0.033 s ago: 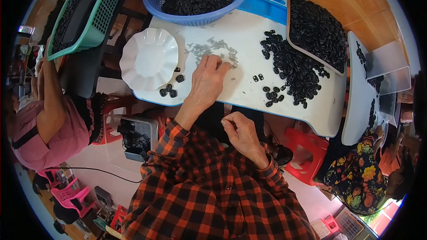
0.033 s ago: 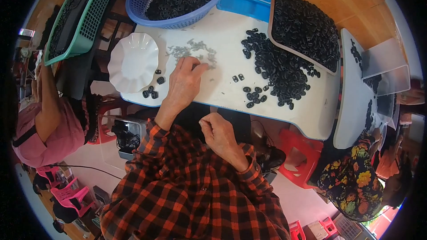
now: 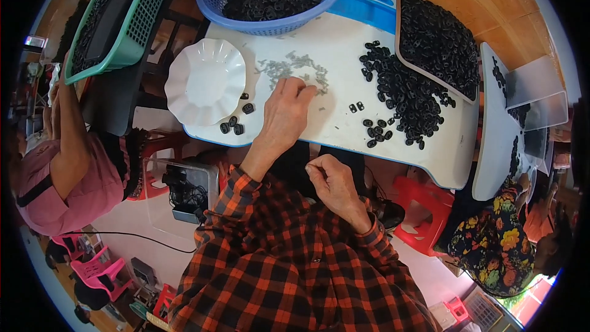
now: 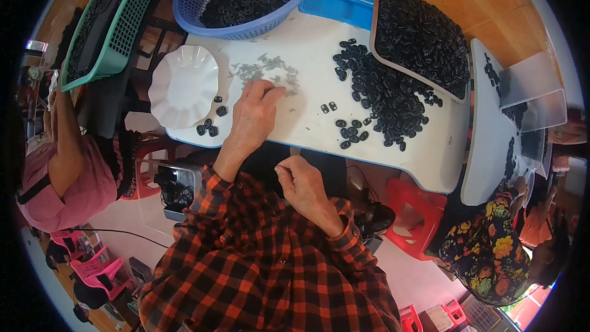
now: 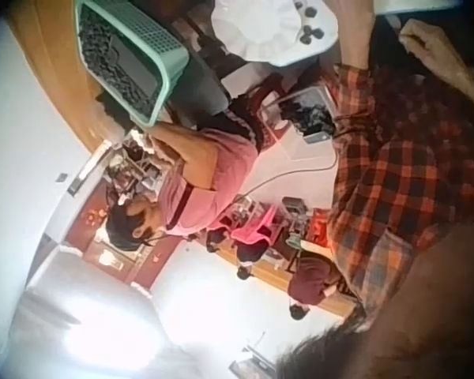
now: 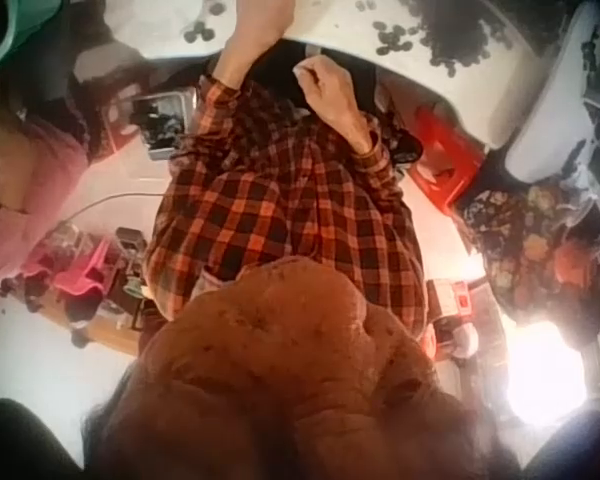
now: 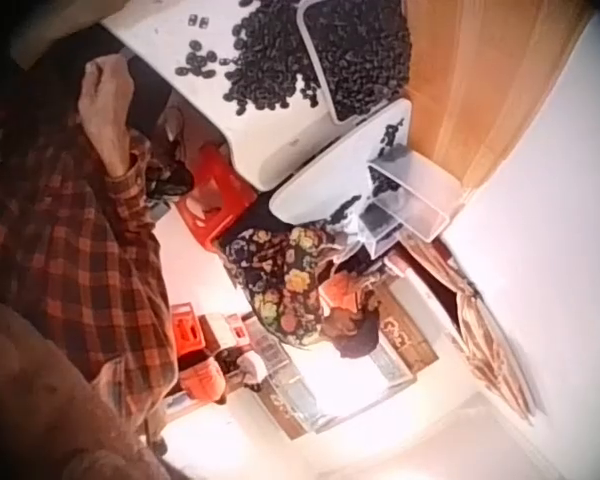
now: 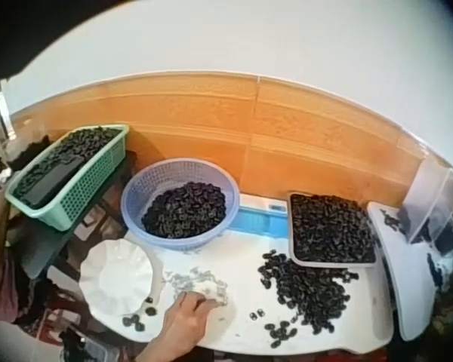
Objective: The person assembles or sorts small black plastic components by hand at a workstation, using baskets, trays, and plates to hold the components.
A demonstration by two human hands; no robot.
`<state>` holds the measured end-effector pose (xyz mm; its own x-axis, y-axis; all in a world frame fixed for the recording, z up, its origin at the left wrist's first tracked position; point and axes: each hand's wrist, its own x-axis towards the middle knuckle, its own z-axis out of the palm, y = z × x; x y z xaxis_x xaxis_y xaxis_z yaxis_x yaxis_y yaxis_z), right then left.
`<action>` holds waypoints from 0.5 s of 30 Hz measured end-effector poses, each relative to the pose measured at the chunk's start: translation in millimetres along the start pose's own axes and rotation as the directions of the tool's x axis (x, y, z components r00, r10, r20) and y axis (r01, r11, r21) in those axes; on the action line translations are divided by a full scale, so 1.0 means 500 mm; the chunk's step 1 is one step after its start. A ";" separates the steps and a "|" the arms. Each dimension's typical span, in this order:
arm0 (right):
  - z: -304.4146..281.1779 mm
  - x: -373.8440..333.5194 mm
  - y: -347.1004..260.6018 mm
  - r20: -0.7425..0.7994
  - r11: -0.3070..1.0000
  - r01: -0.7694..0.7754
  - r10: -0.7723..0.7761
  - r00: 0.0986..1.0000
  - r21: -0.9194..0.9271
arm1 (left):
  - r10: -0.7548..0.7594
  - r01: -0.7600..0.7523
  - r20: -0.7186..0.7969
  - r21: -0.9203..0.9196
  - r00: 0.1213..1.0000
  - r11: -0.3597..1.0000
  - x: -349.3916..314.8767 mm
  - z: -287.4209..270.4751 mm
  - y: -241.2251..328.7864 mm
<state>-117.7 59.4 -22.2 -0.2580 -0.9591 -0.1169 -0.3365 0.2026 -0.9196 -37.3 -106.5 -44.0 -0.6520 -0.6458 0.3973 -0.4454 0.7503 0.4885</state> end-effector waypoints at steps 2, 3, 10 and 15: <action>-0.001 0.000 0.002 0.009 1.000 -0.010 0.010 1.000 -0.005 | -0.073 0.063 -0.122 -0.091 0.990 0.994 -0.013 -0.001 -0.001; -0.002 0.001 0.002 0.007 1.000 -0.007 0.008 1.000 -0.014 | -0.072 0.061 -0.117 -0.093 0.990 0.994 -0.016 -0.006 0.000; -0.002 0.002 0.018 0.000 0.996 0.045 -0.045 0.999 -0.071 | -0.125 0.121 -0.074 -0.061 0.989 0.991 -0.036 -0.032 0.027; -0.003 0.000 0.020 0.001 0.994 0.064 -0.065 0.998 -0.083 | -0.153 0.148 -0.071 -0.067 0.986 0.987 -0.047 -0.040 0.034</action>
<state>-122.3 61.5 -30.6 -0.2348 -0.9703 -0.0577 -0.4266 0.1562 -0.8909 -17.1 -81.5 -29.3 -0.5306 -0.7614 0.3724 -0.4951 0.6350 0.5930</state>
